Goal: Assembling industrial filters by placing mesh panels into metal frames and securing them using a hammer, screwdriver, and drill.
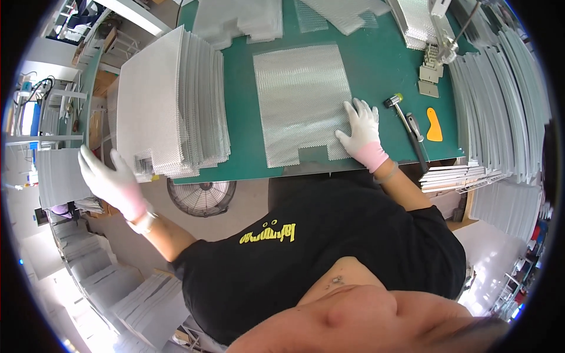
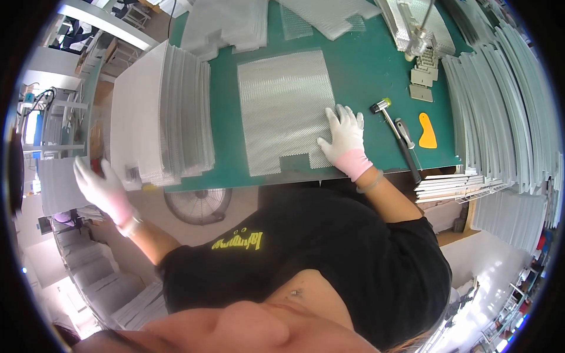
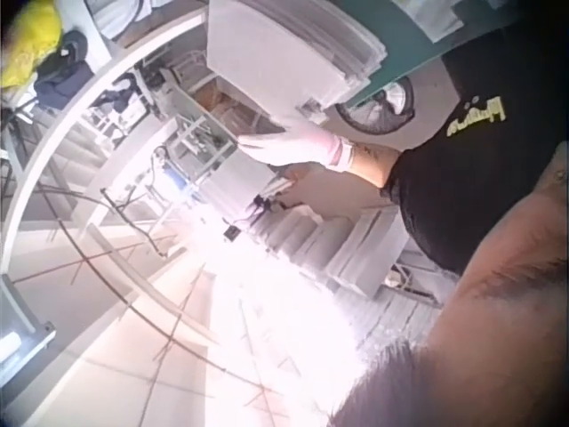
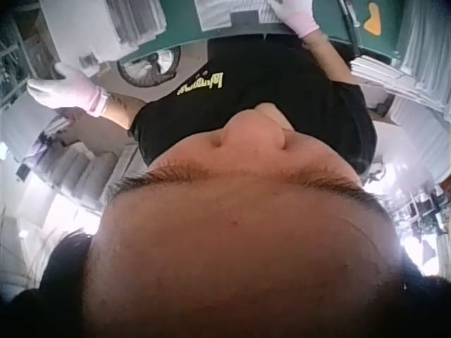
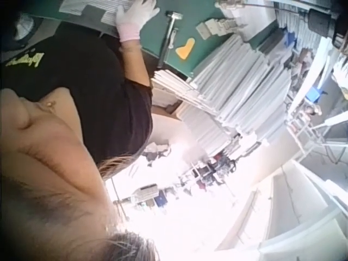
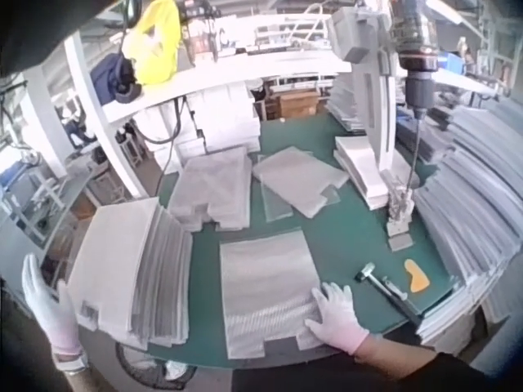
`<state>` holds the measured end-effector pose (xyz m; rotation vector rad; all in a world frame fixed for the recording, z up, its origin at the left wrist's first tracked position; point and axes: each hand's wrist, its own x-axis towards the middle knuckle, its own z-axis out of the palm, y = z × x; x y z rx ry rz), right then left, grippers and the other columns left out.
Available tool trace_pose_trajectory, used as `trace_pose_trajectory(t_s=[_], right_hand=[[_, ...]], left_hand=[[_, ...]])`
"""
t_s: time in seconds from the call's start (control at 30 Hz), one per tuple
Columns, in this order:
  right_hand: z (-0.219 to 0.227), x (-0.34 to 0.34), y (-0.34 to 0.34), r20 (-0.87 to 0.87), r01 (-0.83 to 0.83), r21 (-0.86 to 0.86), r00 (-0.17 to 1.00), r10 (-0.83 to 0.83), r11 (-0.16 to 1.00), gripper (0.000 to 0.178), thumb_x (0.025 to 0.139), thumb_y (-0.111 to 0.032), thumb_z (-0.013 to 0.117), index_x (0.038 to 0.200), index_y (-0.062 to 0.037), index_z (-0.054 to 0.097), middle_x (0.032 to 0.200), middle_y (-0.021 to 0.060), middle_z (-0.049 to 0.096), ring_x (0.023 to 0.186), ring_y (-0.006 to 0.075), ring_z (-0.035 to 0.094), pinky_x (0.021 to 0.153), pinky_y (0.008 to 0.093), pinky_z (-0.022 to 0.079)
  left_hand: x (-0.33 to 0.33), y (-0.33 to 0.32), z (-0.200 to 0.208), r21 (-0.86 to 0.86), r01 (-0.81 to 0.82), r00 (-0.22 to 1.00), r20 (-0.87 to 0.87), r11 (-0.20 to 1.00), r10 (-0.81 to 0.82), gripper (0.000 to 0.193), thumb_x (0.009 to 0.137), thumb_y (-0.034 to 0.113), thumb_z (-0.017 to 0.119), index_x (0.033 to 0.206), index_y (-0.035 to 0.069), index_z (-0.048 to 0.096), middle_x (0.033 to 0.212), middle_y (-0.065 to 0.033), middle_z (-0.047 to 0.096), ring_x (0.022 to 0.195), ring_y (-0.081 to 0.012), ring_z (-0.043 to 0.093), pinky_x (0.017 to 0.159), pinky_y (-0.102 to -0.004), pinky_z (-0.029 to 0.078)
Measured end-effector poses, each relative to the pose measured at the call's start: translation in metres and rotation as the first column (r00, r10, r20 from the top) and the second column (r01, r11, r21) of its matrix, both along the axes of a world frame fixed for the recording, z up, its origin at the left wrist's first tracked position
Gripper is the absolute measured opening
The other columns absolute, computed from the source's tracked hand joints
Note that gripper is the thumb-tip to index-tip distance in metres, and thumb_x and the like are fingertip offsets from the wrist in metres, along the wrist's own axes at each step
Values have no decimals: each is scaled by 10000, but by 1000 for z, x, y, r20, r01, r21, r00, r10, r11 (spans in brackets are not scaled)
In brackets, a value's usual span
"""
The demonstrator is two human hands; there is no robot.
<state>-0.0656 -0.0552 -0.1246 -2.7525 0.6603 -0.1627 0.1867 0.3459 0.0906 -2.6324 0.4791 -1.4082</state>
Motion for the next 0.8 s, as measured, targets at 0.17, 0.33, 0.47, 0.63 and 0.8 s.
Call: trace_pose_trajectory(t_s=[0.17, 0.33, 0.47, 0.63, 0.8], right_hand=[[0, -4, 0, 244, -5, 70, 970, -12, 998, 805, 789, -160, 780, 1496, -66, 408, 1495, 234, 424, 1327, 406, 463, 1110, 504, 392], [13, -5, -6, 644, -297, 582, 737, -205, 757, 740, 855, -71, 776, 1488, 2, 398, 1503, 175, 458, 1119, 218, 613, 846, 307, 560], [19, -6, -15, 659, -424, 738, 621, -424, 525, 789, 896, -107, 768, 1536, 21, 324, 1532, 173, 425, 1034, 137, 622, 823, 254, 551], [44, -20, -1, 393, -66, 536, 902, -179, 842, 700, 771, -82, 769, 1426, -62, 523, 1472, 144, 505, 1004, 155, 635, 772, 248, 521], [33, -25, 1, 397, -50, 425, 908, -136, 904, 617, 789, -71, 741, 1380, -61, 563, 1437, 158, 536, 1091, 268, 633, 828, 312, 537]], left_hand=[[-122, -117, -81, -513, 599, 272, -592, 615, -759, 561, 834, 139, 721, 1345, -31, 563, 1333, -240, 602, 1279, -385, 556, 1089, -487, 420], [-117, -154, -215, -495, 229, 341, -766, 838, -545, 919, 884, 358, 715, 1534, -100, 255, 1533, -316, 375, 1431, -447, 360, 1203, -517, 249], [-121, -167, -207, -879, -47, 246, -471, 475, -847, 930, 853, 234, 773, 1553, -73, 242, 1390, -281, 524, 1206, -354, 563, 1012, -411, 471], [-129, -164, -174, -735, 96, 336, -611, 671, -717, 774, 819, 157, 794, 1483, -20, 436, 1229, -176, 637, 998, -245, 647, 829, -310, 550], [-135, -159, -189, -562, 300, 416, -650, 771, -636, 725, 827, 254, 789, 1433, -12, 494, 1255, -220, 618, 1090, -364, 647, 872, -410, 562]])
